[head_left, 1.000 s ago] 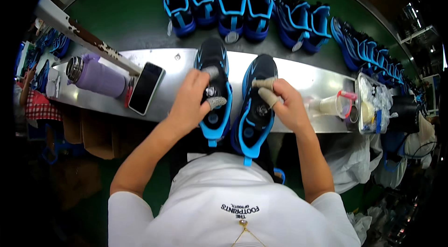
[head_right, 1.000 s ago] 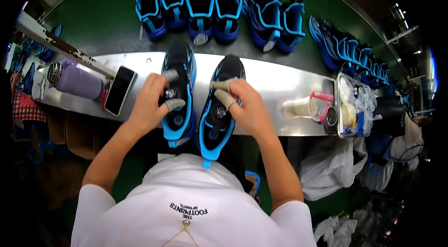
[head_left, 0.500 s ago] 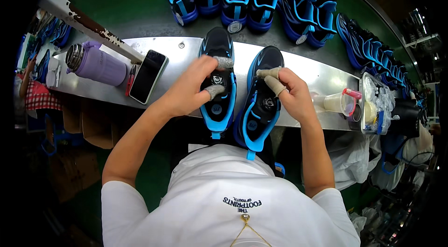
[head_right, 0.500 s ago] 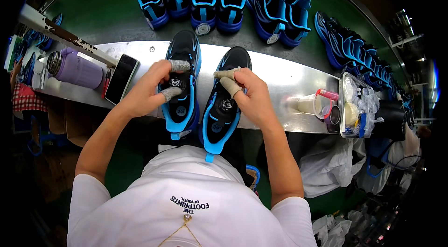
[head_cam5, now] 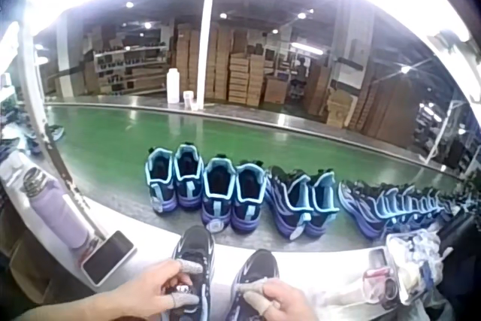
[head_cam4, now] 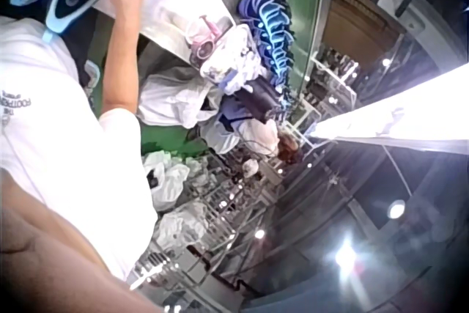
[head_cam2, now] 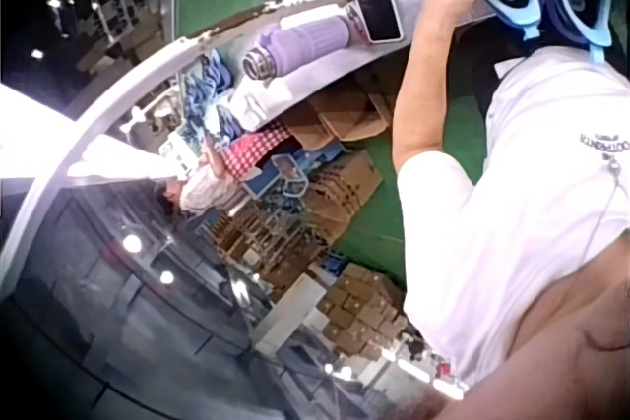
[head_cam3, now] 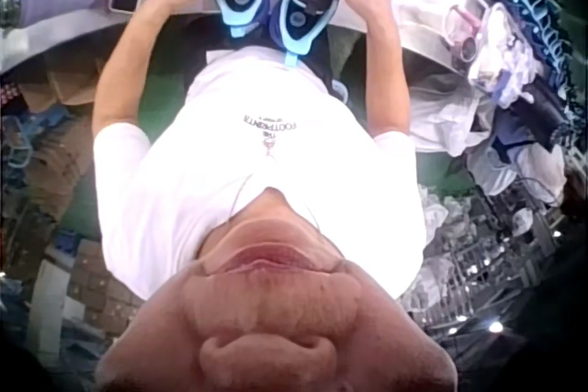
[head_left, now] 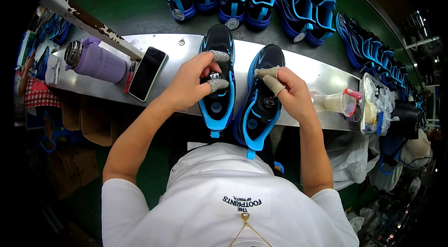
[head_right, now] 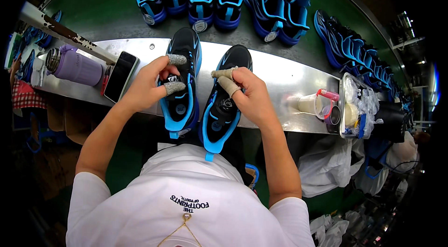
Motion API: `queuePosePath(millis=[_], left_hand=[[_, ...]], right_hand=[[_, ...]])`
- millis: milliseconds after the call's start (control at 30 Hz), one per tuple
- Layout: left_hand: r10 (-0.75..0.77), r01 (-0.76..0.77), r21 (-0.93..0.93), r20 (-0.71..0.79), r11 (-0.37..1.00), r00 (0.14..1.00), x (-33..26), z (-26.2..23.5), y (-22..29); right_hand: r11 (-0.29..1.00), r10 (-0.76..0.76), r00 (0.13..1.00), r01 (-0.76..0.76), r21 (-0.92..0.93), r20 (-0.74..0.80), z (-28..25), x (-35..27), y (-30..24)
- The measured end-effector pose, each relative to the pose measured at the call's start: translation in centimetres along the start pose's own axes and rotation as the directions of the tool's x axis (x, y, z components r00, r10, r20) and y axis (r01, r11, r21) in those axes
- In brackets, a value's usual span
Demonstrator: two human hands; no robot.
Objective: The person uses a piece of white cloth to wipe several blue and black shoes on a workstation, moving through a row of shoes one by one and cleaning the tongues and upper surfaces.
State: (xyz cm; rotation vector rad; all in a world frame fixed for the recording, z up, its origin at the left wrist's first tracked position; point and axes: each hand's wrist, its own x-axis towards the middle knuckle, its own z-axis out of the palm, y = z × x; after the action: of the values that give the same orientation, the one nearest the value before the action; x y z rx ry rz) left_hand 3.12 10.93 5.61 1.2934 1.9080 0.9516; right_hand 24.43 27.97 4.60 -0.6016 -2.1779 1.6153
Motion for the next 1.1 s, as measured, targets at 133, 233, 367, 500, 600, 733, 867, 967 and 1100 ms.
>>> queuePosePath(millis=[133, 233, 367, 500, 600, 733, 867, 967, 1100], left_hand=[[0.079, -0.064, -0.219, 0.062, 0.974, 0.995, -0.2, -0.5, -1.4], [0.222, -0.221, -0.123, -0.011, 0.967, 0.975, -0.3, -0.2, -0.9], [0.272, -0.237, 0.249, -0.117, 0.939, 0.955, -0.4, 0.4, -0.4], [0.083, -0.075, -0.134, 0.059, 0.988, 0.995, 0.0, -0.6, -1.0], [0.198, -0.192, -0.055, 0.141, 0.98, 0.97, -0.1, -1.1, -0.6], [0.227, -0.226, 0.039, -0.035, 0.973, 0.973, 0.1, -0.1, -0.6], [0.201, -0.199, -0.046, 0.033, 0.979, 0.979, 0.6, -0.7, -1.6], [0.259, -0.248, -0.09, 0.135, 0.965, 0.956, 0.4, -1.4, -1.9], [0.27, -0.271, -0.02, -0.037, 0.962, 0.962, -1.5, -1.7, 0.6]], right_hand=[[0.998, 0.054, 0.998, -0.054, -0.008, 0.011, 0.0, -0.1, -0.3], [0.999, 0.018, 1.0, -0.018, -0.035, 0.025, 0.1, 0.3, 0.2], [0.997, 0.022, 0.999, -0.02, -0.07, 0.035, 0.4, 0.4, -0.8], [0.999, 0.021, 0.998, -0.018, -0.05, 0.054, 0.2, 0.6, -0.9], [0.996, 0.042, 0.996, -0.035, -0.087, 0.082, 0.2, 1.1, -1.4], [0.996, 0.028, 0.996, -0.021, -0.088, 0.081, 0.8, 1.5, -1.4], [0.993, 0.044, 0.994, -0.032, -0.115, 0.103, 0.6, 1.5, -1.6], [0.993, 0.037, 0.994, -0.025, -0.113, 0.098, 0.8, 1.7, -1.8], [0.995, 0.007, 0.992, 0.006, -0.102, 0.126, 1.1, 2.3, -1.7]])
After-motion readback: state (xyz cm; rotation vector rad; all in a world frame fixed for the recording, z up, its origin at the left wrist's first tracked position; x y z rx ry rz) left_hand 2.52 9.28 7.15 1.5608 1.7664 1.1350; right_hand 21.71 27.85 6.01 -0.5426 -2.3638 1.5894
